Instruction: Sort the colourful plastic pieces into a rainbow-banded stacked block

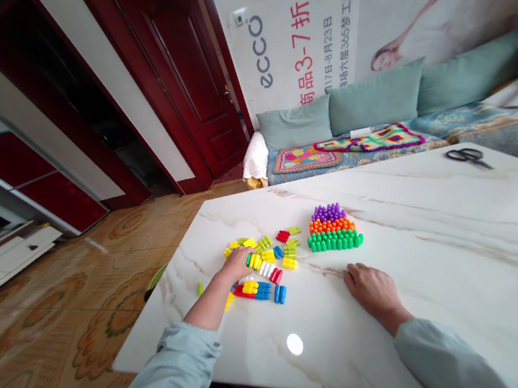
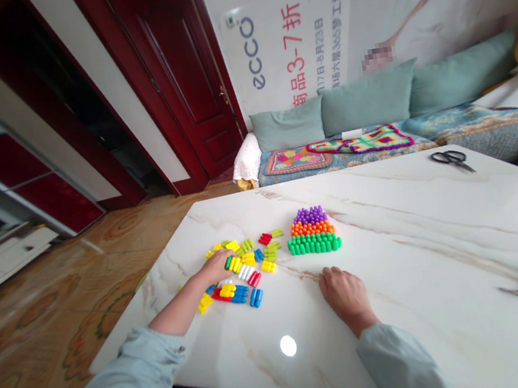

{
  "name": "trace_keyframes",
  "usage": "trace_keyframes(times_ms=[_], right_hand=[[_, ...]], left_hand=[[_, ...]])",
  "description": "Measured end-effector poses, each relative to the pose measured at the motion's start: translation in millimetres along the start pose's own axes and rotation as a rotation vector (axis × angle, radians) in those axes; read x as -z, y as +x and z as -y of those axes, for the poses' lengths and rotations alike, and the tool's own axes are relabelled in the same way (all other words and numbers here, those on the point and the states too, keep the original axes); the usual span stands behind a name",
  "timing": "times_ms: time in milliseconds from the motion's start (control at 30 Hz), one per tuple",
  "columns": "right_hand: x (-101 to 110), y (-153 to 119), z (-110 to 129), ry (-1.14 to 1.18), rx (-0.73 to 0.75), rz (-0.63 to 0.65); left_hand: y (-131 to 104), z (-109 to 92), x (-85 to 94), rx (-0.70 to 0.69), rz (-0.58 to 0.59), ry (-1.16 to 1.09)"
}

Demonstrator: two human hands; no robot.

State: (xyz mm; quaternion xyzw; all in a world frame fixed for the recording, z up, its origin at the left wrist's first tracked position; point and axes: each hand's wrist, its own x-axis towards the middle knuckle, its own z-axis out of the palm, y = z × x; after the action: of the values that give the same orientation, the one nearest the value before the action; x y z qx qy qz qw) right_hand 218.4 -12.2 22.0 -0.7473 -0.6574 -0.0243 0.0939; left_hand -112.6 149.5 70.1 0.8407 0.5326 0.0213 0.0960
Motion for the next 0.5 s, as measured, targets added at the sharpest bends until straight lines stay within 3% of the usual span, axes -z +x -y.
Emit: trace_keyframes(times_ms=[167,300,500], right_hand=[[0.6,0.7,-0.3,0.002,-0.004,0.011],[1.3,0.8,0.6,0.006,0.002,0.009],[1.0,0.7,0.4,0.004,0.004,0.005]], left_hand=[[-4.9,-8.0,3.0,-0.001,-0.057,-0.02],[-7.7,-12.3,4.8,0.133,-0.115,0.015],[-5.0,-15.7,10.7,0.288,-0.105,0.09]])
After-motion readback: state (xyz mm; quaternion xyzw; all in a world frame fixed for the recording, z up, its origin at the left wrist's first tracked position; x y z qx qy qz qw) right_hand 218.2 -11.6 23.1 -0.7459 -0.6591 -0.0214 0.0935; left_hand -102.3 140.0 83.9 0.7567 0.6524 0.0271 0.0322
